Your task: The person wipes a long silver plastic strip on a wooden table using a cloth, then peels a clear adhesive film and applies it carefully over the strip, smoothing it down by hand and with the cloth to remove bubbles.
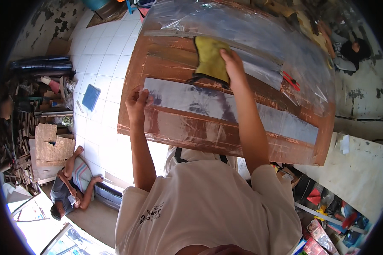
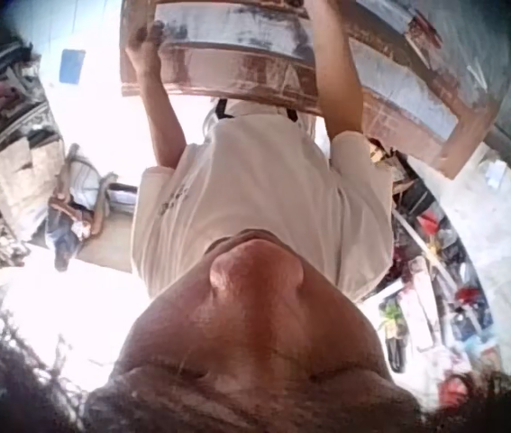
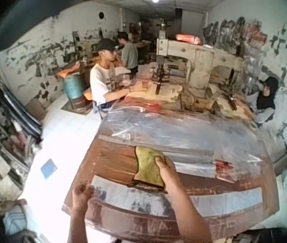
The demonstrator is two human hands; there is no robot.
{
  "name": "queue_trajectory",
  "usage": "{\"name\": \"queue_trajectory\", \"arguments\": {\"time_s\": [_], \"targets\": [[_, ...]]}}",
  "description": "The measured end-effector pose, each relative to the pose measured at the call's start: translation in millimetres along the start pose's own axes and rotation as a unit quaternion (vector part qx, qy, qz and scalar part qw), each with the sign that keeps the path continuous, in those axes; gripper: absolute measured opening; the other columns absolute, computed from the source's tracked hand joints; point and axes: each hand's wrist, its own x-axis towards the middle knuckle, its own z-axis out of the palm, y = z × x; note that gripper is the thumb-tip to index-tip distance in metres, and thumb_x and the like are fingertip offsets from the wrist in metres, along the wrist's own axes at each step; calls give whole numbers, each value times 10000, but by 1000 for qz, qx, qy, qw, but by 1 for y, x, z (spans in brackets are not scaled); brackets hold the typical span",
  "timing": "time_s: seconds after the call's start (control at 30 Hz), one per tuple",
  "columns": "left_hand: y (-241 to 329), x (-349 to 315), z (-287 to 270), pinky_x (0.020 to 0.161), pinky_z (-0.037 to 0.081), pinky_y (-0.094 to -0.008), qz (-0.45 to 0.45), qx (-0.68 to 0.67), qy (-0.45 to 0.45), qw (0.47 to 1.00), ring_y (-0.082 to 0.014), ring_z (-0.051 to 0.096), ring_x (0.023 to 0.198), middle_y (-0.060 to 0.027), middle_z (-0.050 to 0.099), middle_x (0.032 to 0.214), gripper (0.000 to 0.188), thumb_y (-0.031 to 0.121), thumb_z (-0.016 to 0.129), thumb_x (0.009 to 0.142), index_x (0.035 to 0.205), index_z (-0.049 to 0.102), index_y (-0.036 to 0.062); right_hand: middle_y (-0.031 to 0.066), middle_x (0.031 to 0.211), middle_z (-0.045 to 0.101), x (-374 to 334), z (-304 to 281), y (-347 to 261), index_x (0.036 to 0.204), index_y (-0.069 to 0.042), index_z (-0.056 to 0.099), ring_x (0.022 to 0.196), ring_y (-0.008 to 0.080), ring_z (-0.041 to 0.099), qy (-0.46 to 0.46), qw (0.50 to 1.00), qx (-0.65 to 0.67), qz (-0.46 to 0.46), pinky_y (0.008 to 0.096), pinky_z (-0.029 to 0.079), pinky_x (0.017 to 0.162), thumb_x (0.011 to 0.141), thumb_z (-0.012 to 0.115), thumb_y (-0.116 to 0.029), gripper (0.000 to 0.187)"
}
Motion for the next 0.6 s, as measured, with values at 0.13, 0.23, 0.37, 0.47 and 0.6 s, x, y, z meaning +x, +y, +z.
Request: {"name": "queue_trajectory", "arguments": {"time_s": [0.13, 0.23, 0.37, 0.47, 0.6], "targets": [[37, -14, -8, 703, 540, -262, 21, 45, -171, 984, -160, 655, 766, -66, 636, 886, 157, -3, 627, 889, 1046, 631, -16, 298, 1423, 397, -6, 45, 18, 1449, 86, 253, 1347, 364, 390, -38, 838, -425, -340, 398, 328, 1111, 766, 759, -478, 1020], [80, -35, -8, 753, 494, -262, 148, 112, -285, 940, -148, 617, 824, -77, 643, 870, 101, -81, 609, 863, 947, 639, -33, 185, 1313, 538, -50, 63, 6, 1429, -14, 355, 1242, 273, 502, -402, 823, -270, -296, 374, 388, 1044, 756, 804, -367, 882], [113, -41, -8, 739, 492, -281, 257, 85, -296, 916, -182, 610, 777, -121, 631, 840, 134, -107, 577, 825, 925, 625, -31, 75, 914, 720, -70, 38, -22, 1139, -72, 658, 871, 158, 680, -457, 784, -409, -97, 318, 515, 800, 722, 832, -237, 481], [127, -39, -5, 722, 510, -325, 323, 51, -267, 907, -217, 619, 762, -141, 624, 819, 82, -64, 566, 849, 910, 605, -27, 75, 831, 718, -68, -29, -6, 939, -55, 712, 780, 159, 682, -381, 808, -434, -113, 310, 523, 723, 737, 812, -214, 276], [146, -46, 0, 673, 519, -350, 385, 36, -216, 897, -224, 617, 732, -138, 629, 819, 44, 19, 578, 909, 915, 600, -18, 71, 862, 727, -80, -136, -15, 919, -53, 722, 793, 160, 678, -364, 825, -424, -81, 309, 515, 730, 767, 777, -189, 211]]}}
